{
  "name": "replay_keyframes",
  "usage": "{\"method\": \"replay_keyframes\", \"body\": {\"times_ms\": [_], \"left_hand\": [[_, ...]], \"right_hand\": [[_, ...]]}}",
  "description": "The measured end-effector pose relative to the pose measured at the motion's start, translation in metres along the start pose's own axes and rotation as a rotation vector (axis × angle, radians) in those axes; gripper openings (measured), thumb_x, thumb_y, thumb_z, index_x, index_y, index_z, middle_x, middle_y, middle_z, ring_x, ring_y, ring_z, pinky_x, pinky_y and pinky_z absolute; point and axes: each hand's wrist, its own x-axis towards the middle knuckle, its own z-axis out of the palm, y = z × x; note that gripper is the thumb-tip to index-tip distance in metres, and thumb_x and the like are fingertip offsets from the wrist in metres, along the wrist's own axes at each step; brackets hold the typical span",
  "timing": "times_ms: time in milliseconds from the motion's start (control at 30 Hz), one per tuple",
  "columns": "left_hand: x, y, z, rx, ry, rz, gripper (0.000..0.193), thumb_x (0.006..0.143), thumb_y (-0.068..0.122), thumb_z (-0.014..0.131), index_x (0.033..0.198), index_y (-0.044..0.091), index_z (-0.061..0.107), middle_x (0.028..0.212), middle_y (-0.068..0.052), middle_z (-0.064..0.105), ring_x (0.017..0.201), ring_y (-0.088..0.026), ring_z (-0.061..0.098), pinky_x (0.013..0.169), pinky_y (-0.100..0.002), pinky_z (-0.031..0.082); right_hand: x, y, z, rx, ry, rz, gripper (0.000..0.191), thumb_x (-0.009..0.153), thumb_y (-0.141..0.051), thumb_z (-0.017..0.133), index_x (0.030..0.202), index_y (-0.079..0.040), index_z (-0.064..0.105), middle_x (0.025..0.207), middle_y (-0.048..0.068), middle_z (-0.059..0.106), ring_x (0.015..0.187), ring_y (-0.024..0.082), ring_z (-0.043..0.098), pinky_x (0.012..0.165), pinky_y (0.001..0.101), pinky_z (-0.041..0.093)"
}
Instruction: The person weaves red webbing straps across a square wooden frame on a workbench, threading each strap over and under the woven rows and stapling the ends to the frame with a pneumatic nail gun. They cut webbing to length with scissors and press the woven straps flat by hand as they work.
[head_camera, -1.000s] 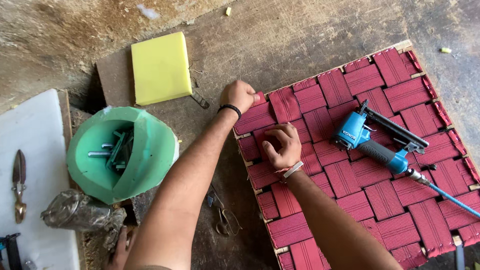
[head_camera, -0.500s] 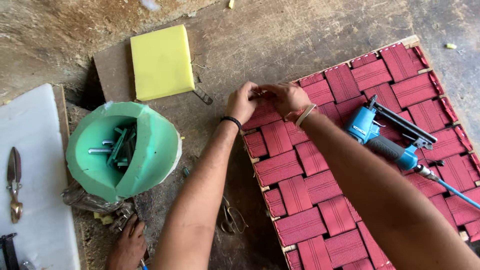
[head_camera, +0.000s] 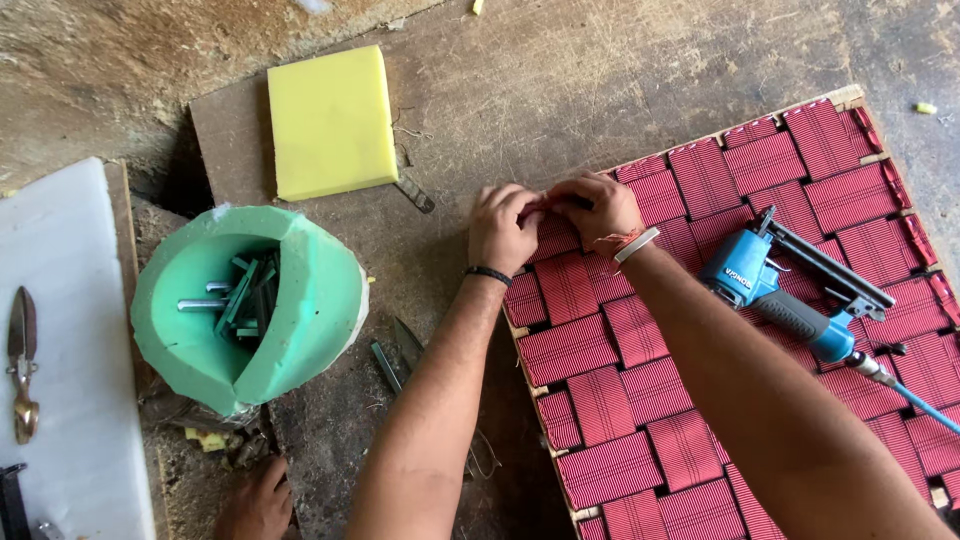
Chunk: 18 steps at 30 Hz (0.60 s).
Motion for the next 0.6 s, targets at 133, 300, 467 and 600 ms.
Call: {"method": "replay_keyframes", "body": {"times_ms": [133, 300, 467, 600], "left_hand": [[-0.001, -0.004, 0.003, 0.123, 0.025, -0.001, 0.009, 0.082, 0.021, 0.082, 0.088, 0.017, 0.077, 0.094, 0.003, 0.069, 0.098, -0.023, 0.061, 0.090, -0.042, 0.046], [-0.001, -0.006, 0.003, 0.180, 0.005, -0.056, 0.008, 0.085, 0.022, 0.082, 0.092, 0.021, 0.079, 0.089, 0.003, 0.067, 0.095, -0.023, 0.060, 0.088, -0.041, 0.045], [-0.003, -0.003, 0.004, 0.102, 0.063, -0.043, 0.020, 0.082, 0.026, 0.082, 0.101, 0.020, 0.079, 0.091, 0.001, 0.067, 0.097, -0.024, 0.060, 0.091, -0.043, 0.044], [0.001, -0.004, 0.010, 0.180, -0.007, -0.160, 0.010, 0.083, 0.031, 0.084, 0.088, 0.025, 0.078, 0.097, 0.003, 0.067, 0.105, -0.024, 0.059, 0.096, -0.046, 0.044]], "right_hand": [[-0.001, 0.003, 0.010, -0.115, 0.130, -0.140, 0.019, 0.087, -0.021, 0.081, 0.105, -0.017, 0.080, 0.118, 0.008, 0.069, 0.108, 0.025, 0.067, 0.091, 0.0366, 0.058], [-0.005, -0.014, 0.003, -0.120, 0.150, -0.161, 0.027, 0.091, -0.019, 0.079, 0.117, -0.013, 0.077, 0.132, 0.012, 0.063, 0.117, 0.029, 0.064, 0.097, 0.0401, 0.056], [-0.104, -0.017, -0.056, -0.261, 0.316, -0.006, 0.020, 0.090, -0.016, 0.080, 0.109, -0.011, 0.076, 0.124, 0.012, 0.067, 0.118, 0.035, 0.063, 0.102, 0.0456, 0.051], [-0.196, 0.004, -0.130, -0.414, 0.394, 0.220, 0.031, 0.080, -0.003, 0.069, 0.111, -0.010, 0.070, 0.123, 0.014, 0.062, 0.116, 0.034, 0.060, 0.107, 0.0451, 0.051]]}}
